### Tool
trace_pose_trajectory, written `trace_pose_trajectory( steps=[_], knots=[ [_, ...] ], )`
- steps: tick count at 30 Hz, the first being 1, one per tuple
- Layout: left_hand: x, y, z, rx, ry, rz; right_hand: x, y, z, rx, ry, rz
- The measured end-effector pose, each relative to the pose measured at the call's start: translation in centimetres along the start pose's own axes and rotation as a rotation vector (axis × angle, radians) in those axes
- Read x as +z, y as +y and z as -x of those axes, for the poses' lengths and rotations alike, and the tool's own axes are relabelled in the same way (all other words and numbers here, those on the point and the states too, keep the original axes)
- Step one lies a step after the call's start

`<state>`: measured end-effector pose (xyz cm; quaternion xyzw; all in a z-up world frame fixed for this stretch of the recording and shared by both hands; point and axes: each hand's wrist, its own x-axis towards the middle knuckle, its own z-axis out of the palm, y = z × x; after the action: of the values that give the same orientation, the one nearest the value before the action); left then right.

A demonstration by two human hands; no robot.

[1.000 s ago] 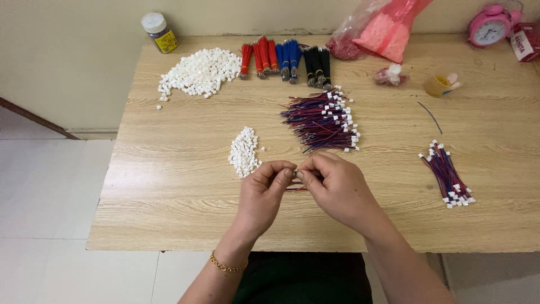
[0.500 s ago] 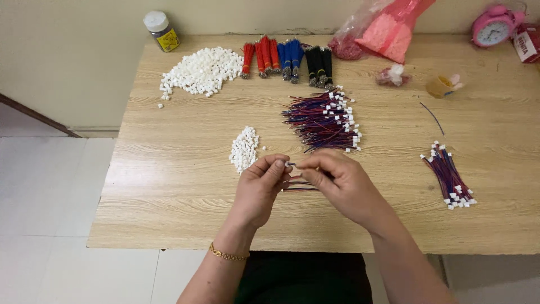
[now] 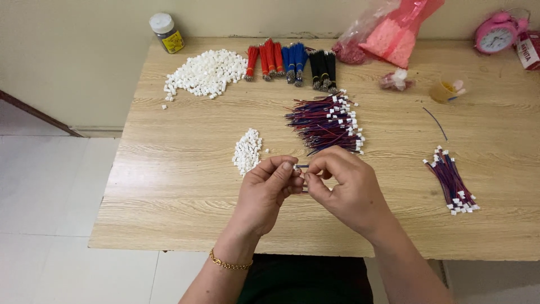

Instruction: Manually attaching small plastic connectors to the ends of electrical wires to create wire harnesses.

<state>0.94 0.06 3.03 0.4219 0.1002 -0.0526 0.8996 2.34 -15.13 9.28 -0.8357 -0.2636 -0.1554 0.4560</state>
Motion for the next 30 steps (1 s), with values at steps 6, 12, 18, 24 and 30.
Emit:
trace_pose_trajectory(
  steps=[6,12,18,24,30],
  knots=[
    [0.1,0.3,0.2,0.003,-0.033,0.014,-0.3,-1.1,-0.2,0.033,-0.007,0.000],
    [-0.2,0.0,0.1,-0.006,-0.040,0.036,0.0,-1.0,-0.1,0.074,0.008,-0.022],
    [-0.4,-0.3,0.1,0.019,-0.024,-0.024,0.0,-1.1,-0.2,0.134,-0.004,-0.015],
    [-0.4,-0.6,0.0,0.028,-0.027,-0.040,-0.1,-0.4,0.0,0.187,-0.031,-0.035],
    [-0.6,-1.3,-0.3,0.035,-0.026,-0.043,-0.2,-0.4,0.0,0.194,-0.022,-0.024]
  ],
)
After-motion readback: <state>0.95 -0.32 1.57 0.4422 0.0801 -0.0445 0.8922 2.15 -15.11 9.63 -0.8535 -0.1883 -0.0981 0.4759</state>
